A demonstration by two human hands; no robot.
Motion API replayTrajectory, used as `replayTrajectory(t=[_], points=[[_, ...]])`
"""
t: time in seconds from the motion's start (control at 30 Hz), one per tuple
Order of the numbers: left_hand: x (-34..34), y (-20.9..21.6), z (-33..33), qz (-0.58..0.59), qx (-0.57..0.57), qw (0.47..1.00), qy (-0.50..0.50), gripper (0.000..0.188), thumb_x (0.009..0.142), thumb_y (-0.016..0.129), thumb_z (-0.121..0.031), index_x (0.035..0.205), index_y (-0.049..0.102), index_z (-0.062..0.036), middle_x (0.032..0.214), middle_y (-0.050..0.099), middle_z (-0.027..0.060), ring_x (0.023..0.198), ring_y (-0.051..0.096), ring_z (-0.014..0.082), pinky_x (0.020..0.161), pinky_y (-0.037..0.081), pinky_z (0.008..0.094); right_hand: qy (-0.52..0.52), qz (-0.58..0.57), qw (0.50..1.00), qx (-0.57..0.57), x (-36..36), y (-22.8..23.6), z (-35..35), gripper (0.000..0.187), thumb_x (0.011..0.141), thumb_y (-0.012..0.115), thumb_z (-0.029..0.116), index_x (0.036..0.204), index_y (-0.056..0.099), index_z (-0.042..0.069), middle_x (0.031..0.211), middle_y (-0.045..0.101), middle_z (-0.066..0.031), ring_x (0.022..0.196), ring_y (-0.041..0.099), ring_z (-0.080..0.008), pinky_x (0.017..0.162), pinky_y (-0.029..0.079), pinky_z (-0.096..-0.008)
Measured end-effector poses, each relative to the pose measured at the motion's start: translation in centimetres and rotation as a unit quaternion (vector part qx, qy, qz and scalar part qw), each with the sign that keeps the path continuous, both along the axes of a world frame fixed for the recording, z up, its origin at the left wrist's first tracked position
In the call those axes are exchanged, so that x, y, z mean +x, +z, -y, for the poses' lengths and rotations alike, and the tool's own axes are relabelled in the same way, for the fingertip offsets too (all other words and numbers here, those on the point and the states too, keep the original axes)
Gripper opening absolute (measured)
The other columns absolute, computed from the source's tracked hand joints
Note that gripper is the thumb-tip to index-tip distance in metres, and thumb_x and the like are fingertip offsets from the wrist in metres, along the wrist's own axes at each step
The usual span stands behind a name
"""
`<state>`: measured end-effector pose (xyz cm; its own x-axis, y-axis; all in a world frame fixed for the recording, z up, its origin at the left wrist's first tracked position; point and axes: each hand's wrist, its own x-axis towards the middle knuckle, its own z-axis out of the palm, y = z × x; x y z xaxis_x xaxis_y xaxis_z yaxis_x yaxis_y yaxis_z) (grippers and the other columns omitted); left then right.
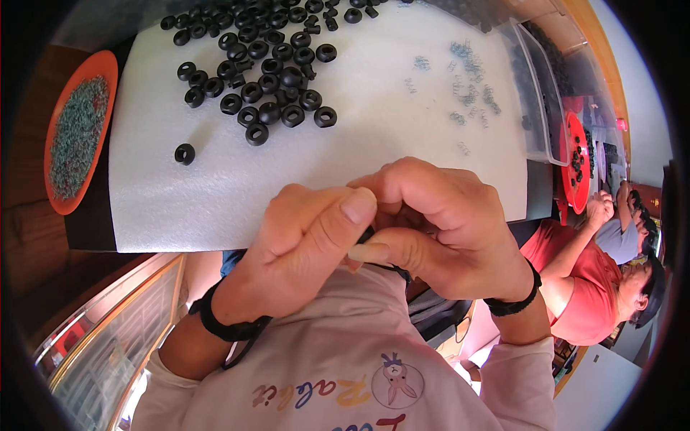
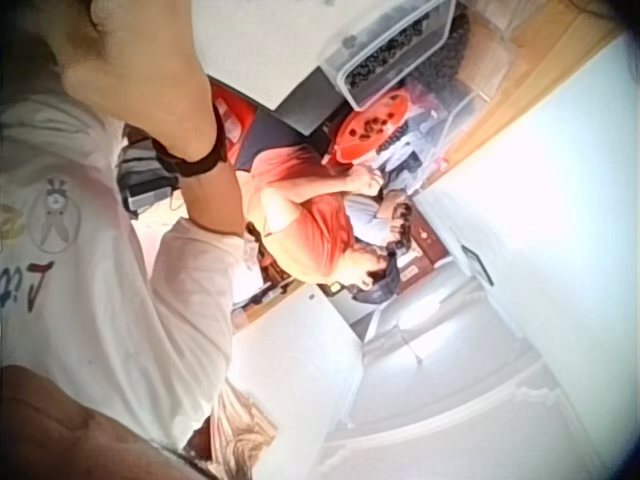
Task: Assembling small black plastic components by inserting metal pins into them.
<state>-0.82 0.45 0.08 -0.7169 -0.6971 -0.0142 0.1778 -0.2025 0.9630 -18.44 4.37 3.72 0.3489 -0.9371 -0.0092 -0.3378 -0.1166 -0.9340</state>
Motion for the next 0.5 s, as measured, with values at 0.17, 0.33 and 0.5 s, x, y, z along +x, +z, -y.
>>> replayTrajectory(t=[0.17,0.33,0.5], points=[[0.3,-2.1,0.1,-0.088,0.018,0.995,0.036,0.043,0.099,0.044,-0.031,0.074,0.057,0.0015,0.059,0.052,0.0012,0.053,0.044,0.0069,0.048,0.036,0.0254,-0.012,-0.073,0.992,-0.102,0.8,0.9,0.4,0.038,0.077,0.073,0.013,0.108,0.058,-0.005,0.075,0.055,-0.0067,0.061,0.053,-0.0124,0.052,0.044,-0.0273],[-0.3,-0.4,-0.7,-0.091,0.020,0.993,0.070,0.043,0.098,0.045,-0.034,0.078,0.060,0.0014,0.063,0.050,0.0000,0.057,0.039,0.0060,0.051,0.032,0.0222,-0.010,-0.174,0.945,-0.277,0.7,0.4,-0.6,0.042,0.069,0.073,0.008,0.107,0.061,-0.004,0.070,0.052,-0.0082,0.052,0.050,-0.0170,0.045,0.040,-0.0280],[0.5,-1.3,-0.3,-0.123,0.074,0.990,0.008,0.049,0.100,0.040,-0.036,0.078,0.059,0.0043,0.065,0.050,0.0022,0.055,0.034,0.0054,0.050,0.027,0.0217,-0.096,-0.211,0.923,-0.307,-0.2,1.8,-2.5,0.034,0.067,0.075,0.006,0.097,0.062,-0.001,0.062,0.053,-0.0062,0.045,0.050,-0.0144,0.040,0.037,-0.0255]])
